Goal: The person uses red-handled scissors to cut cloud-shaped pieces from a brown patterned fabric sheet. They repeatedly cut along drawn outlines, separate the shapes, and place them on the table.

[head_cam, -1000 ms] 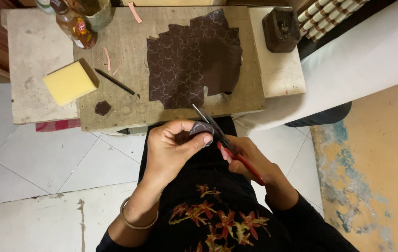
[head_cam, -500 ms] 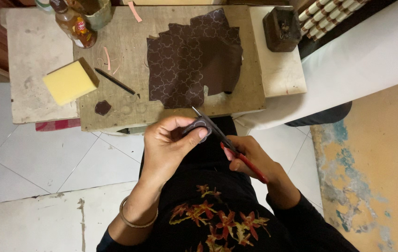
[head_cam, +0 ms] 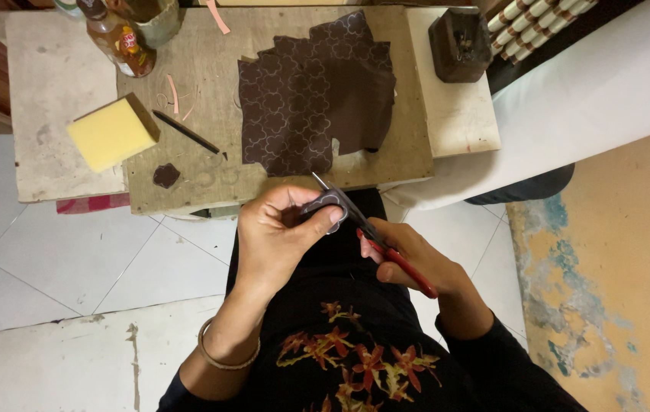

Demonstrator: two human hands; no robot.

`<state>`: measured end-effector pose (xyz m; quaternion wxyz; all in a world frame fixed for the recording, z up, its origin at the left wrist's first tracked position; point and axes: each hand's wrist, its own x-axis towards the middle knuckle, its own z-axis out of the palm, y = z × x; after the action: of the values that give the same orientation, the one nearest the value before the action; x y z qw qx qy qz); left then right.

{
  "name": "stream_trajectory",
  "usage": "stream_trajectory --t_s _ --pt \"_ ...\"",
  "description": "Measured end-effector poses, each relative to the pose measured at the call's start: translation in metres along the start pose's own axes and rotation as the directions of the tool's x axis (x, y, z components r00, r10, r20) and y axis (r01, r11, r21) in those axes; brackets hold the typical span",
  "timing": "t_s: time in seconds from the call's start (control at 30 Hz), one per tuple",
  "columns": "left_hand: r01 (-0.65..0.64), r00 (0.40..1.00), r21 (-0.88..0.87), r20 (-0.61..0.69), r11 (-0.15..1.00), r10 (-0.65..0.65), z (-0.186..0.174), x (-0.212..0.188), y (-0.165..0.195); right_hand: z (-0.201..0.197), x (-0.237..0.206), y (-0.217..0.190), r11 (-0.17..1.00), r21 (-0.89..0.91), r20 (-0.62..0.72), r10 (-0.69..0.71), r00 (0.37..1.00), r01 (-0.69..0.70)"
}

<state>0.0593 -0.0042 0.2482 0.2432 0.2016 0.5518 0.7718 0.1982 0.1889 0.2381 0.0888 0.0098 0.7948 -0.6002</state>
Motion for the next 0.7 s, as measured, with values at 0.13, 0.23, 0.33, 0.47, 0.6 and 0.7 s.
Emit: stream_trajectory --t_s 0.13,0.23,0.33,0.47,0.6,0.7 --pt "-0.015 1.0 0.003 -0.002 1.0 0.015 0.001 0.001 -0.001 0.001 -0.001 0.003 1.0 0.015 -0.002 0.021 1.0 -0.021" --pt "-0.016 1.0 0.012 -0.011 1.0 0.016 0.001 0.001 -0.002 0.003 -0.002 0.006 1.0 0.019 -0.016 0.021 1.0 -0.02" --pt "-0.013 1.0 0.016 -0.006 1.0 0.013 0.0 0.001 -0.003 0.005 -0.001 0.011 1.0 0.025 -0.039 0.017 0.999 -0.016" --pt "0.009 1.0 0.008 -0.001 1.0 -0.009 -0.002 0.001 -0.003 0.008 0.001 0.019 0.999 0.046 -0.063 -0.004 0.998 0.006" --pt "0.049 0.999 -0.016 0.014 0.999 -0.048 -0.003 0.002 -0.002 0.007 0.0 0.023 0.996 0.089 -0.055 0.02 0.998 -0.015" --pt "0.056 0.998 -0.01 0.037 0.998 -0.056 -0.006 0.002 0.001 0.006 0.0 0.023 0.993 0.111 -0.05 0.044 0.998 -0.038"
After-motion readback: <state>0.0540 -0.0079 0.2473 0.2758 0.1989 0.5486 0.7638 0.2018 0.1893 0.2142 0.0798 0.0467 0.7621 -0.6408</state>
